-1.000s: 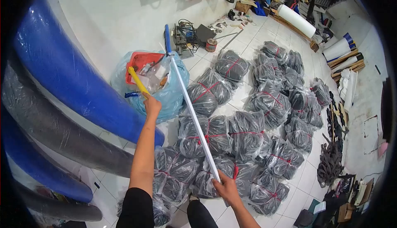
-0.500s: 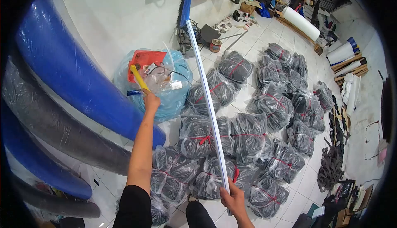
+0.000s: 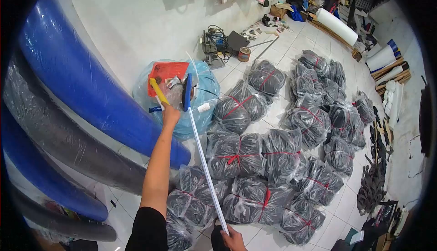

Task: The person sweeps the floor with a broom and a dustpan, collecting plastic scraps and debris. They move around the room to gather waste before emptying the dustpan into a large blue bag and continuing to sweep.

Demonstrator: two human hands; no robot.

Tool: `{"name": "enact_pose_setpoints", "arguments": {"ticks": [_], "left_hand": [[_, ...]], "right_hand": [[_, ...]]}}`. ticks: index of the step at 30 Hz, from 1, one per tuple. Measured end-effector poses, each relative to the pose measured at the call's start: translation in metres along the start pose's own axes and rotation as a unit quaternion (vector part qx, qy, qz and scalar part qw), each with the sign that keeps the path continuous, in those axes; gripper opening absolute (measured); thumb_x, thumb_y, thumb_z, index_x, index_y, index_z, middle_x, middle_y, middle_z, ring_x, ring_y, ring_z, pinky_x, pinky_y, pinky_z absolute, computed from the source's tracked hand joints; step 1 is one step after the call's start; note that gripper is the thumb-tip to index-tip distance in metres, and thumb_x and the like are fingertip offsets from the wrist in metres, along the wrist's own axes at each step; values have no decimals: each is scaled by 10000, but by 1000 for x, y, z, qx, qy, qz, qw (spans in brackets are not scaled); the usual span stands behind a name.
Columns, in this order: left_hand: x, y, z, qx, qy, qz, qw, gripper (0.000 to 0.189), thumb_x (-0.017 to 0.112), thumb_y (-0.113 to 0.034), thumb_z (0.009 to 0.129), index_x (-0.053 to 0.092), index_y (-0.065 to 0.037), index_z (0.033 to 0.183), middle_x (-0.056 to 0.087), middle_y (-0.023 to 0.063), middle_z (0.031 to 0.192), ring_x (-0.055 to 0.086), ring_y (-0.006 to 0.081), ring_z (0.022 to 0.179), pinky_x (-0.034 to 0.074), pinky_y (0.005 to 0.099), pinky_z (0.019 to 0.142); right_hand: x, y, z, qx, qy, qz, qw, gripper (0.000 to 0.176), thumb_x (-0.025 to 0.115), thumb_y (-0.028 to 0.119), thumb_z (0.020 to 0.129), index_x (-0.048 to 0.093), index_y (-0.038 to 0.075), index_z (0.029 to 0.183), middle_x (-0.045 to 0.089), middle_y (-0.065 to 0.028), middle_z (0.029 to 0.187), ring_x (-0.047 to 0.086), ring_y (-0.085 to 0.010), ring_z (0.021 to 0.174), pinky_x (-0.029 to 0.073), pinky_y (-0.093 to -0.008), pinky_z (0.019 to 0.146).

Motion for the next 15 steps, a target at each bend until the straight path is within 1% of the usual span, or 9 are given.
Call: {"name": "enact_pose_setpoints", "arguments": {"ticks": [1, 3, 4, 5, 7, 11, 13, 14, 15], "left_hand": [[-6, -5, -7, -23, 11, 0, 1000, 792, 491, -64, 736, 51, 109, 1371, 587, 340, 950, 624, 410, 833, 502, 434, 758], [-17, -8, -13, -19, 19, -26, 999, 796, 485, -60, 735, 40, 97, 1376, 599, 323, 896, 631, 402, 769, 509, 430, 709], [-19, -9, -15, -17, 28, -53, 998, 801, 480, -55, 734, 29, 84, 1381, 612, 307, 842, 638, 393, 706, 517, 426, 661], [-19, -8, -15, -16, 30, -52, 998, 801, 480, -55, 734, 29, 84, 1381, 612, 307, 842, 638, 393, 706, 517, 426, 661], [-20, -4, -13, -9, 9, -54, 998, 787, 460, -47, 737, 22, 94, 1376, 617, 285, 784, 641, 368, 652, 517, 413, 621], [-21, -6, -21, -12, 18, -61, 998, 769, 451, -50, 745, 37, 99, 1376, 619, 281, 792, 645, 351, 650, 518, 405, 624], [-15, -5, -17, -23, -15, -58, 998, 742, 415, -11, 767, 47, 6, 1411, 591, 169, 657, 584, 237, 479, 471, 347, 420], [-13, -2, -11, -22, -15, -60, 998, 742, 415, -11, 767, 47, 6, 1411, 591, 169, 657, 584, 237, 479, 471, 347, 420], [-10, 3, -5, -11, -24, -60, 998, 743, 414, -11, 768, 45, 5, 1412, 592, 167, 656, 586, 238, 481, 472, 347, 422]], "right_hand": [[1, -10, 21, -1, -1, 1, 1000, 434, 597, 233, 870, 512, 42, 1251, 536, -48, 554, 513, -99, 465, 413, -279, 445], [10, -25, 59, -55, -24, -88, 994, 407, 573, 281, 871, 541, 49, 1204, 576, -136, 598, 588, -192, 534, 453, -332, 521], [15, -20, 74, -83, -50, -92, 991, 389, 566, 248, 879, 537, 55, 1216, 519, -60, 563, 514, -135, 480, 403, -293, 462], [17, -8, 89, -110, -76, -97, 986, 375, 560, 214, 887, 534, 61, 1227, 461, 16, 527, 439, -79, 425, 353, -253, 403], [17, 3, 123, -110, -56, -79, 989, 363, 564, 235, 881, 554, 58, 1197, 479, 2, 530, 456, -90, 421, 356, -267, 399], [6, 37, 150, -117, -60, -97, 987, 368, 573, 240, 873, 561, 53, 1190, 489, -7, 531, 465, -90, 423, 357, -274, 399], [-10, 69, 128, -39, -20, -103, 994, 430, 570, 299, 852, 548, 52, 1203, 626, -177, 679, 645, -329, 672, 470, -387, 609], [-16, 78, 113, -35, -12, -75, 997, 428, 565, 307, 850, 552, 59, 1199, 620, -174, 655, 635, -328, 606, 467, -385, 575], [-21, 74, 103, -35, -13, -75, 996, 428, 565, 307, 850, 552, 59, 1199, 620, -174, 655, 635, -328, 606, 467, -385, 575]]}}
Point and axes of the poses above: each hand's wrist, its own z-axis towards the middle knuckle, its own x-axis out of the palm, y = z × x, the point moved 1 cm from there along z, towards the middle knuckle
